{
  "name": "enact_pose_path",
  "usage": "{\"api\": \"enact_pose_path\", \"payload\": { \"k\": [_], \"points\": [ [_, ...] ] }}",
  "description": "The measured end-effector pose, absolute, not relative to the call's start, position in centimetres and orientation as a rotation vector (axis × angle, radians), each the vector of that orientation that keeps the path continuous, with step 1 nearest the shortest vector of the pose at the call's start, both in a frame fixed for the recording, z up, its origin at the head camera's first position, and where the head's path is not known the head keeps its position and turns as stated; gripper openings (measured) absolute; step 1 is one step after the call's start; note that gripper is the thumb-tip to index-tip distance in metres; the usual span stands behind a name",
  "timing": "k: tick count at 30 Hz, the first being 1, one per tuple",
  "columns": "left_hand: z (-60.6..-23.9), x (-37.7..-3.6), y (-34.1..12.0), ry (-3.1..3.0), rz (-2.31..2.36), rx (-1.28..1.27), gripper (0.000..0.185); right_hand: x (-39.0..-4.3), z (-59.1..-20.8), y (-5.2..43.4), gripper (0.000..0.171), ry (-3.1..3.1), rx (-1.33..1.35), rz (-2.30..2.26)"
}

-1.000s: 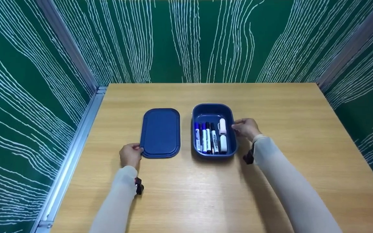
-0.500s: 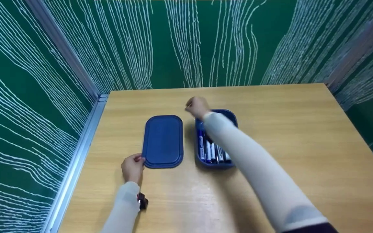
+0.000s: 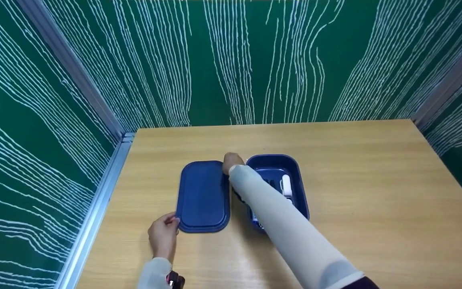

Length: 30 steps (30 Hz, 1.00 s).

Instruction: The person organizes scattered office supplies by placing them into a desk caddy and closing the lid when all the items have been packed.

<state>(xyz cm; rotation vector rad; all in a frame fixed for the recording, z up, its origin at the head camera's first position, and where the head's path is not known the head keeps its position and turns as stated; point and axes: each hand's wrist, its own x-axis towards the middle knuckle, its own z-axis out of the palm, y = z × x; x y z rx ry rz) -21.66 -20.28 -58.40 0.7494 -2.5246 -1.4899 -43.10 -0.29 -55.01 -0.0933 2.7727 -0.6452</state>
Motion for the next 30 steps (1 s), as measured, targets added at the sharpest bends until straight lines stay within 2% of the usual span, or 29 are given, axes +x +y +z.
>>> {"api": "enact_pose_path", "payload": {
  "k": [10, 20, 23, 30],
  "points": [
    [-58.4, -21.6, -20.5, -2.525, -1.458, 0.750, 0.022, -43.8, -56.3, -1.1, 0.020, 2.732, 0.028, -0.723],
    [-58.3, -22.2, -20.8, -2.365, -1.674, 0.824, 0.021, -44.1, -56.1, -0.6, 0.017, 2.756, 0.101, -0.794],
    [-57.8, -22.2, -21.2, -2.187, -1.938, 0.869, 0.030, -43.9, -55.4, -0.4, 0.017, 2.738, 0.099, -0.816],
    [-56.9, -20.7, -21.3, -1.679, -2.562, 0.939, 0.066, -43.2, -53.5, -0.4, 0.018, 2.732, 0.120, -0.872]
  ]
}}
